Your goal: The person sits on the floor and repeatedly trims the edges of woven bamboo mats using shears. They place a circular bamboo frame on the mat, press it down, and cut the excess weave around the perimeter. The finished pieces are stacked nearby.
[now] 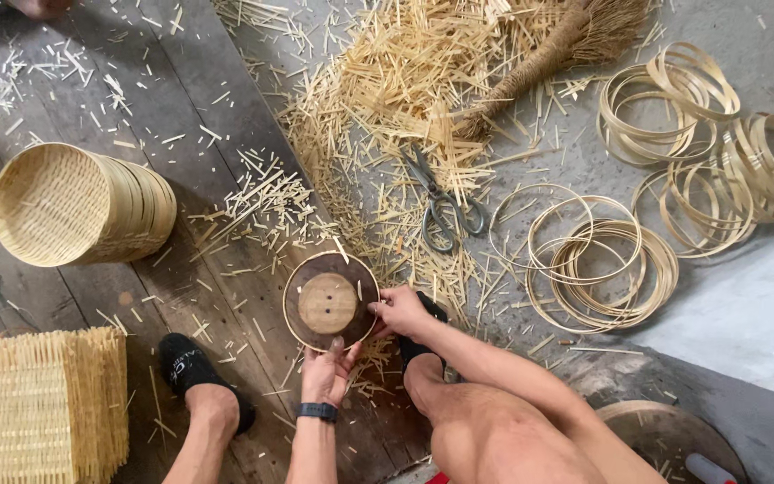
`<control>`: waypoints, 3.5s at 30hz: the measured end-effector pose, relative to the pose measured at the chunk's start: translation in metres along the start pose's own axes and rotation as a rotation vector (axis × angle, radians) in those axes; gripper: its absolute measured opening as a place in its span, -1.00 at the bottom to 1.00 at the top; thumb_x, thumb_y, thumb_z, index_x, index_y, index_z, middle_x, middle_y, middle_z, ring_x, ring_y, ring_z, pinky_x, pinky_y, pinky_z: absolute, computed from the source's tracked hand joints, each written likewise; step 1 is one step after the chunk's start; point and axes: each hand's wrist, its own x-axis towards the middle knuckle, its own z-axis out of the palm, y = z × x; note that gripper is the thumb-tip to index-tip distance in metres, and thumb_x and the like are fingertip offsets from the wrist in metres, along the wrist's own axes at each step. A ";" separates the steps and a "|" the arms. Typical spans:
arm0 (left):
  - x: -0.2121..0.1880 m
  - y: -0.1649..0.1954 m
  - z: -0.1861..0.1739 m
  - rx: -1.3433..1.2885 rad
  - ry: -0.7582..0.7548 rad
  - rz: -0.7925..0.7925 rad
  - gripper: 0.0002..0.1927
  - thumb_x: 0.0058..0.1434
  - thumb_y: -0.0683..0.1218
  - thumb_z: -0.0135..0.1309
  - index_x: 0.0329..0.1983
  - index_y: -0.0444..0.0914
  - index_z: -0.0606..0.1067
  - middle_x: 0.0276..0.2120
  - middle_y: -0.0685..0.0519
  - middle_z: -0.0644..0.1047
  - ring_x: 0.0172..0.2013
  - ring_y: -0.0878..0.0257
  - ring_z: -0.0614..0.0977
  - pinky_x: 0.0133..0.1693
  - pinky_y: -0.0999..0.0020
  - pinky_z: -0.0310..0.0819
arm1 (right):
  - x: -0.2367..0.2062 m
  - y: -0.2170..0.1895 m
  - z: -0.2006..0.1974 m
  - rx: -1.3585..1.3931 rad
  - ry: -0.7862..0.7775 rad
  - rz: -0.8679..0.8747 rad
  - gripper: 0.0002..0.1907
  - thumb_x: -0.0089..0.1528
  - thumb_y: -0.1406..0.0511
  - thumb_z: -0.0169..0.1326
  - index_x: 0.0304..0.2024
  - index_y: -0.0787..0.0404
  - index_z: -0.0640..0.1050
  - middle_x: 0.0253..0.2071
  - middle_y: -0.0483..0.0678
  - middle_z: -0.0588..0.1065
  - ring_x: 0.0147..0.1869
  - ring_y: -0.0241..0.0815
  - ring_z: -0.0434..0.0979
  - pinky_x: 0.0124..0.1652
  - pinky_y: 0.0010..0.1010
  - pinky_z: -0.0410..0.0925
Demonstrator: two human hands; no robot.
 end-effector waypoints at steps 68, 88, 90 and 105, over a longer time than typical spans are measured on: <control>0.055 0.413 0.012 1.614 0.563 1.604 -0.82 0.33 -0.27 -0.01 -0.21 -0.19 0.60 -0.32 -0.05 0.66 -0.26 0.11 0.70 -0.14 0.22 0.58 | 0.039 0.048 -0.083 0.465 -0.539 0.077 -0.31 0.17 0.15 0.18 0.29 0.30 0.36 0.17 0.19 0.48 0.25 0.22 0.46 0.23 0.15 0.27; 0.082 0.395 0.016 1.479 0.777 1.713 -0.70 0.31 -0.23 -0.01 0.10 -0.38 0.51 -0.07 -0.24 0.63 -0.07 -0.02 0.67 0.01 0.10 0.55 | 0.019 0.004 -0.044 0.415 -0.539 0.079 -0.17 0.18 0.04 0.19 0.35 0.34 0.27 0.22 0.22 0.42 0.30 0.21 0.40 0.26 0.16 0.23; 0.069 0.336 0.028 1.182 0.632 1.901 -0.62 0.46 -0.20 -0.20 0.27 -0.42 0.41 0.08 -0.28 0.55 0.10 -0.05 0.62 0.19 0.13 0.53 | 0.011 -0.015 -0.025 0.427 -0.537 0.051 -0.17 0.20 0.01 0.15 0.37 0.31 0.25 0.26 0.20 0.39 0.32 0.19 0.38 0.28 0.13 0.22; 0.016 0.230 -0.020 0.695 0.229 1.088 -0.41 0.09 -0.25 0.15 0.25 -0.27 0.40 0.08 -0.12 0.56 0.12 0.02 0.59 0.14 0.20 0.45 | 0.046 -0.033 0.041 -0.358 -0.047 -0.098 -0.39 0.49 0.02 -0.12 0.01 0.57 0.43 -0.14 0.47 0.45 -0.18 0.11 0.58 -0.29 -0.12 0.59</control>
